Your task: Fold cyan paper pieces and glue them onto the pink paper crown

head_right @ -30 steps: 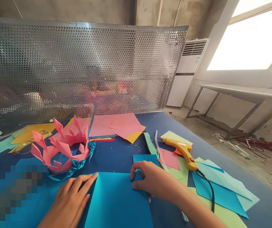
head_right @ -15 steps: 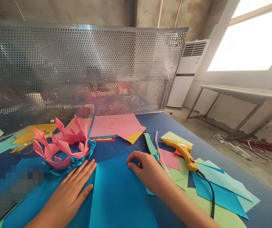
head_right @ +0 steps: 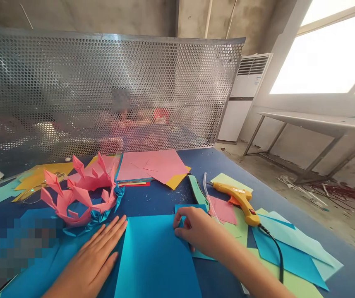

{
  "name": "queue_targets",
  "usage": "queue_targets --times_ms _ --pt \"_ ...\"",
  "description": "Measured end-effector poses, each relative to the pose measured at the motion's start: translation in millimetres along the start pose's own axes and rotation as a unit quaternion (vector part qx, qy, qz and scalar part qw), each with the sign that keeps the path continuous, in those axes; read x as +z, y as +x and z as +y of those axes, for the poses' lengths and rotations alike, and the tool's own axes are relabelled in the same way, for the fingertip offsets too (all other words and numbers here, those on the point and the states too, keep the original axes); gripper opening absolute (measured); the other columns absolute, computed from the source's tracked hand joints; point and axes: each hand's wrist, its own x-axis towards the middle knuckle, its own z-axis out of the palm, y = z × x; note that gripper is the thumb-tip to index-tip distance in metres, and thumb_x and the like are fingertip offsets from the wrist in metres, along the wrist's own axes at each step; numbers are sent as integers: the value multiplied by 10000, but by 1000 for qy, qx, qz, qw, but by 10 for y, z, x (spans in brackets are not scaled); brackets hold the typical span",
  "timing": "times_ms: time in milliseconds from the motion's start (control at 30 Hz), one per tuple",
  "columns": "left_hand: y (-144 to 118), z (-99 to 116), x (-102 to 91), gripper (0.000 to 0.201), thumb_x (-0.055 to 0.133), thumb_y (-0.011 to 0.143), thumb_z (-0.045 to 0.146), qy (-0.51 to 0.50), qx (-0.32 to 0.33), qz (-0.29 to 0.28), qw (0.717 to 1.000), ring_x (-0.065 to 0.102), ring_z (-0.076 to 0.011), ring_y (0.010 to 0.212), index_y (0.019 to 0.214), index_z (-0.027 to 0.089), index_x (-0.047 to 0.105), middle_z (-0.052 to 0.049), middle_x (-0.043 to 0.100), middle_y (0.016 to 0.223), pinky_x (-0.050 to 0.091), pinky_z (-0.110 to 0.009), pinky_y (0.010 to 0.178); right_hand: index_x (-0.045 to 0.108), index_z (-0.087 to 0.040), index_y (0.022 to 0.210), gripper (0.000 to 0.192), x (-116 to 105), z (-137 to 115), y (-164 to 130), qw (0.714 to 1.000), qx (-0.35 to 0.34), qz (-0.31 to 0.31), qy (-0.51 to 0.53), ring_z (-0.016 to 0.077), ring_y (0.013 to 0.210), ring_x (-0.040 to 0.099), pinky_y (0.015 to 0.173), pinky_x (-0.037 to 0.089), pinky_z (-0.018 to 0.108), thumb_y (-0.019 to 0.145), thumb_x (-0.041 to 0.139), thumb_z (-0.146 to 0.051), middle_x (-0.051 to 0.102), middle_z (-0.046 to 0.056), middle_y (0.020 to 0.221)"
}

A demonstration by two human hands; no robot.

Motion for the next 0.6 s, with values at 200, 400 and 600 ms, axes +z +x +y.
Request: queue_targets --times_ms 200,400,600 --pt "-1 7 -19 512 331 954 384 -13 -10 -10 1000 346 -242 1327 1441 252 244 -16 309 1464 399 -444 1015 625 -232 834 81 -4 34 15 999 6 -25 24 98 486 561 448 368 194 766 582 -241 551 -54 648" --pt "11 34 -85 547 362 928 495 1 -9 -37 999 319 -268 1331 1428 293 272 -14 271 1476 375 -472 1014 632 -232 832 89 -43 59 -9 999 22 -36 32 97 475 579 436 355 192 748 604 -240 577 -51 673" --pt "-12 58 -50 452 414 931 373 2 33 47 998 457 -233 1256 1376 294 411 -12 448 1398 463 -369 960 641 -235 835 103 -40 93 -6 999 19 -25 34 99 488 580 433 366 195 738 608 -249 595 -38 696"
